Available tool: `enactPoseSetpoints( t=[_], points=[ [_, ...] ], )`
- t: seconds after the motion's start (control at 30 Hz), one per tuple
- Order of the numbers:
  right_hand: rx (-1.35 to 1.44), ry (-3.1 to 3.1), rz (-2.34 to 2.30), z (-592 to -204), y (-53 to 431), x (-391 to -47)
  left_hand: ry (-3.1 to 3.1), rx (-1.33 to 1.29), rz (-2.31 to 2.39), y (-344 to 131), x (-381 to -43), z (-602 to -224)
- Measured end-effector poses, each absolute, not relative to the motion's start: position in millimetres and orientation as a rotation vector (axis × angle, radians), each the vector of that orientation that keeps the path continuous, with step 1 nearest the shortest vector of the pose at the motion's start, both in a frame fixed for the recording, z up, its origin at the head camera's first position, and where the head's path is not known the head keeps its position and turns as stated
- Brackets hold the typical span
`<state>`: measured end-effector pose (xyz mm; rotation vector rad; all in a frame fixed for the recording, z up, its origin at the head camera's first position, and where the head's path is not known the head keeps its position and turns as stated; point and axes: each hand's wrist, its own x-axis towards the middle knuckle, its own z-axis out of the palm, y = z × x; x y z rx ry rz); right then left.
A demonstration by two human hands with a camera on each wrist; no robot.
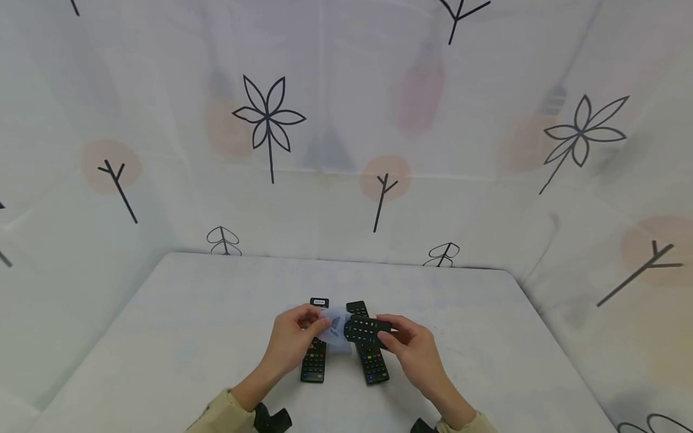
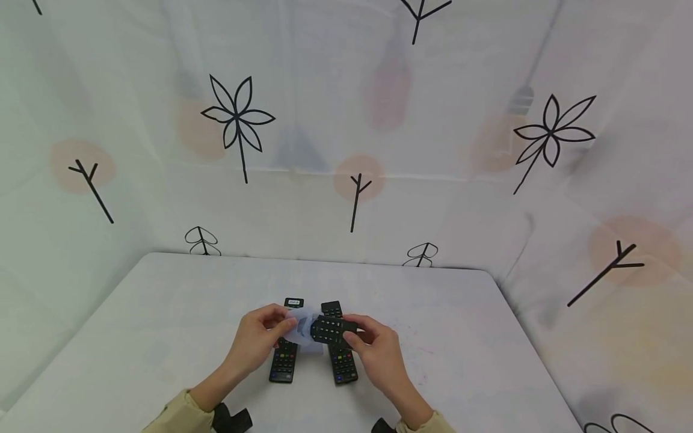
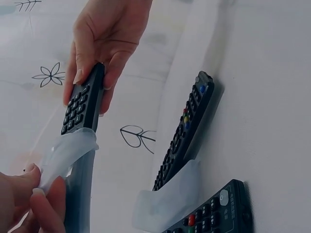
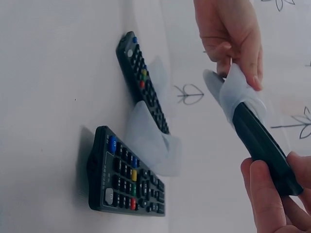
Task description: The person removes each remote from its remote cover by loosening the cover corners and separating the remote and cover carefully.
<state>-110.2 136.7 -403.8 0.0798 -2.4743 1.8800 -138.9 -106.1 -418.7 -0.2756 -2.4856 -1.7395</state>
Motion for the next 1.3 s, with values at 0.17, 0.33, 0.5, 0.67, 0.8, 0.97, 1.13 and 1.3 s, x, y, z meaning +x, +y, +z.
enactPoseSetpoints(
  t=[0.17,0.33,0.5,0.67,0.8,0.97,1.13,1.3],
  points=[
    [0.080,-2.464,1.893,-403,139,-110,-2.492,-0.270,-1.732,-107,-138,-417],
    [0.090,-2.449,1.904,-404,142,-110,-2.496,-0.281,-1.708,-108,-137,-415],
    [0.088,-2.440,1.917,-406,144,-111,-2.493,-0.283,-1.684,-110,-137,-415],
    [0.051,-2.443,1.901,-407,147,-111,-2.499,-0.259,-1.654,-113,-138,-415],
    [0.026,-2.460,1.880,-406,147,-111,-2.495,-0.250,-1.665,-114,-139,-416],
    [0.018,-2.466,1.867,-405,148,-111,-2.491,-0.243,-1.673,-116,-139,-417],
    [0.009,-2.461,1.875,-405,148,-111,-2.500,-0.216,-1.680,-117,-140,-417],
    [-0.004,-2.461,1.870,-405,149,-112,-2.504,-0.210,-1.677,-117,-140,-418]
  ],
)
